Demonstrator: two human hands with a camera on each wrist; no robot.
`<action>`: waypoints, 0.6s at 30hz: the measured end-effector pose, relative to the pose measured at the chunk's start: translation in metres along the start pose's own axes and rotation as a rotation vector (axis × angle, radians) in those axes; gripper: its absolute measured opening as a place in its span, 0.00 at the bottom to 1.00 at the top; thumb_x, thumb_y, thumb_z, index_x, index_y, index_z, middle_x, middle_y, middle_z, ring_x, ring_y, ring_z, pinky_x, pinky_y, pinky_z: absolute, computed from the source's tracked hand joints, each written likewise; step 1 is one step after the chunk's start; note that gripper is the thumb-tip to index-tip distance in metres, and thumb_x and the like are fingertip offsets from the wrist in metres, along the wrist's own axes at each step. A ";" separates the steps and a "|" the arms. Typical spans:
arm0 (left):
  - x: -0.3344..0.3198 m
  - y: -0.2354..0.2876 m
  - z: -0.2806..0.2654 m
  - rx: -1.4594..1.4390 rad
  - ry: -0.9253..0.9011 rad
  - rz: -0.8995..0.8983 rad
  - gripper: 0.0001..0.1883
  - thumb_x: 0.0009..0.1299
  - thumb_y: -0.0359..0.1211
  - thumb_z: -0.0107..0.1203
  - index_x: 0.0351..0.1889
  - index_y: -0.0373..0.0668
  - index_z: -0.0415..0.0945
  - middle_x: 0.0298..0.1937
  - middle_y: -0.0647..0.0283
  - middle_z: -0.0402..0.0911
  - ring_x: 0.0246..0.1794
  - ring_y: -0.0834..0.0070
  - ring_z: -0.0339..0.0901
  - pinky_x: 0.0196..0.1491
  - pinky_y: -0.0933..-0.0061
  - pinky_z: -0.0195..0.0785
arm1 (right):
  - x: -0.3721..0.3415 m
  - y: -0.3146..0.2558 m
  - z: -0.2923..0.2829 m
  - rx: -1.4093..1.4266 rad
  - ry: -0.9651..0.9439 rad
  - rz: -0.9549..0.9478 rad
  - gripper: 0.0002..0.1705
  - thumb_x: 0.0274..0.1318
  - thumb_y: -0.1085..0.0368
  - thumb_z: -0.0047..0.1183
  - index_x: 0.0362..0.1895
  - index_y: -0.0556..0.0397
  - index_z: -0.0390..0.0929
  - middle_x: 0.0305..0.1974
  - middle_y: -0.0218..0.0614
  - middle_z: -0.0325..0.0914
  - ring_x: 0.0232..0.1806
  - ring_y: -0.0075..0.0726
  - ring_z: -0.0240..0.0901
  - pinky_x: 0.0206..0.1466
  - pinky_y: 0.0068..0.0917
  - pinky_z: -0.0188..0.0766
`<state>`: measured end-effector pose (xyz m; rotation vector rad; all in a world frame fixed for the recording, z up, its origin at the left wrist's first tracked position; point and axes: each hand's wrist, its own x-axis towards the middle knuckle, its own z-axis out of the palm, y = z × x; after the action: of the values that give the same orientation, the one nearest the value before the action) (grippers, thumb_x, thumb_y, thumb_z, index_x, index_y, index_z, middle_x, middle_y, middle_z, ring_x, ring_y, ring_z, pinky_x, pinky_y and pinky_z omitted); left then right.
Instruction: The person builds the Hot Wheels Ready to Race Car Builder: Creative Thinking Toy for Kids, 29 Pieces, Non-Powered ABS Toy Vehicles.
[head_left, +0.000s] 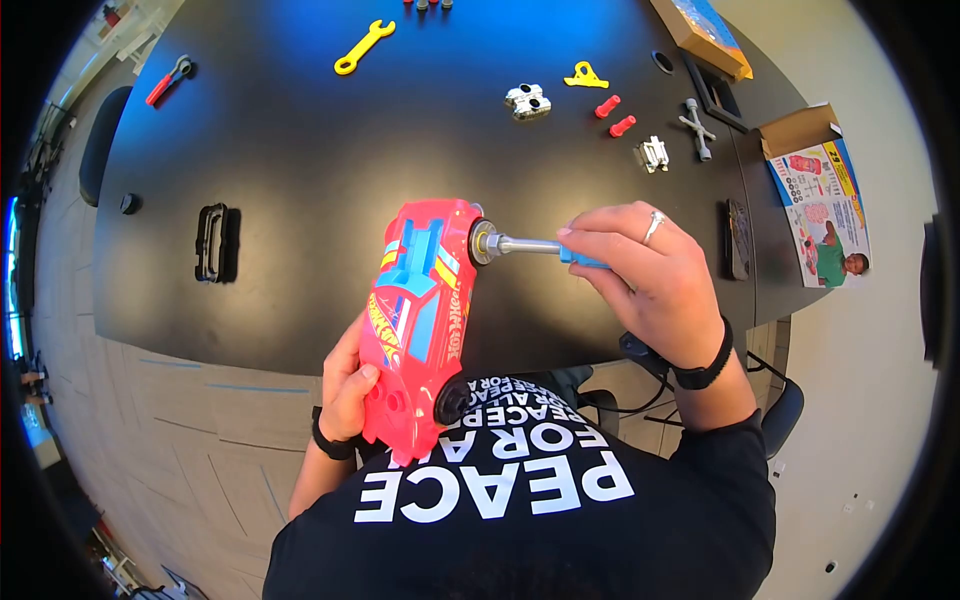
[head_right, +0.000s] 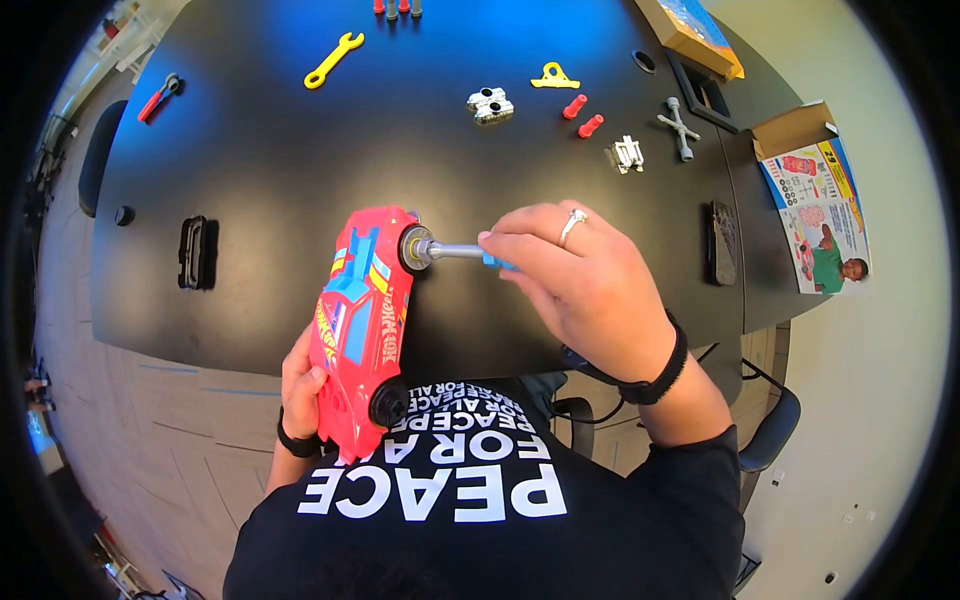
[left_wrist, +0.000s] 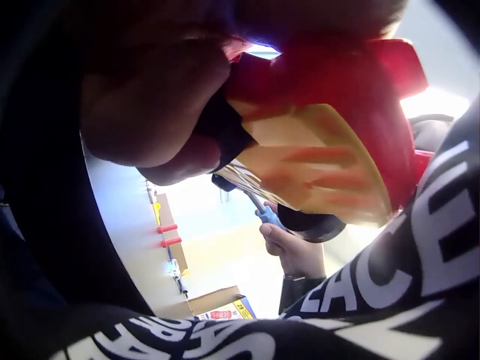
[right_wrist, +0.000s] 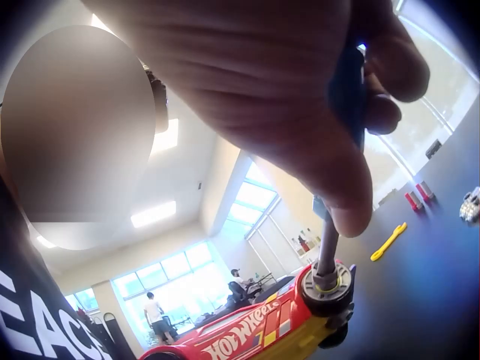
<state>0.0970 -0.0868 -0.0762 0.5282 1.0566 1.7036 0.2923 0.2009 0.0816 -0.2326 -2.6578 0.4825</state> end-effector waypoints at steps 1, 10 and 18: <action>-0.002 -0.001 0.000 0.011 0.006 0.011 0.45 0.77 0.43 0.58 0.85 0.26 0.56 0.78 0.48 0.74 0.76 0.64 0.75 0.79 0.59 0.64 | 0.001 -0.002 -0.001 0.002 0.000 -0.003 0.21 0.51 0.78 0.72 0.51 0.53 0.88 0.46 0.37 0.86 0.40 0.44 0.84 0.42 0.38 0.79; -0.007 0.018 -0.005 0.245 0.054 0.163 0.46 0.77 0.45 0.59 0.84 0.23 0.56 0.79 0.46 0.73 0.78 0.64 0.73 0.79 0.60 0.63 | -0.002 -0.011 0.004 0.098 -0.104 0.423 0.19 0.59 0.70 0.73 0.54 0.55 0.86 0.40 0.41 0.84 0.36 0.50 0.80 0.39 0.41 0.77; -0.007 0.023 0.000 0.274 0.037 0.165 0.45 0.76 0.43 0.58 0.84 0.23 0.56 0.79 0.45 0.73 0.78 0.63 0.73 0.80 0.60 0.62 | -0.004 -0.010 0.003 0.105 0.001 0.324 0.20 0.63 0.62 0.74 0.55 0.55 0.84 0.42 0.40 0.77 0.39 0.43 0.79 0.40 0.36 0.75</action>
<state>0.0875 -0.0956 -0.0560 0.7792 1.3135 1.7249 0.2940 0.1898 0.0809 -0.6357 -2.5927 0.7193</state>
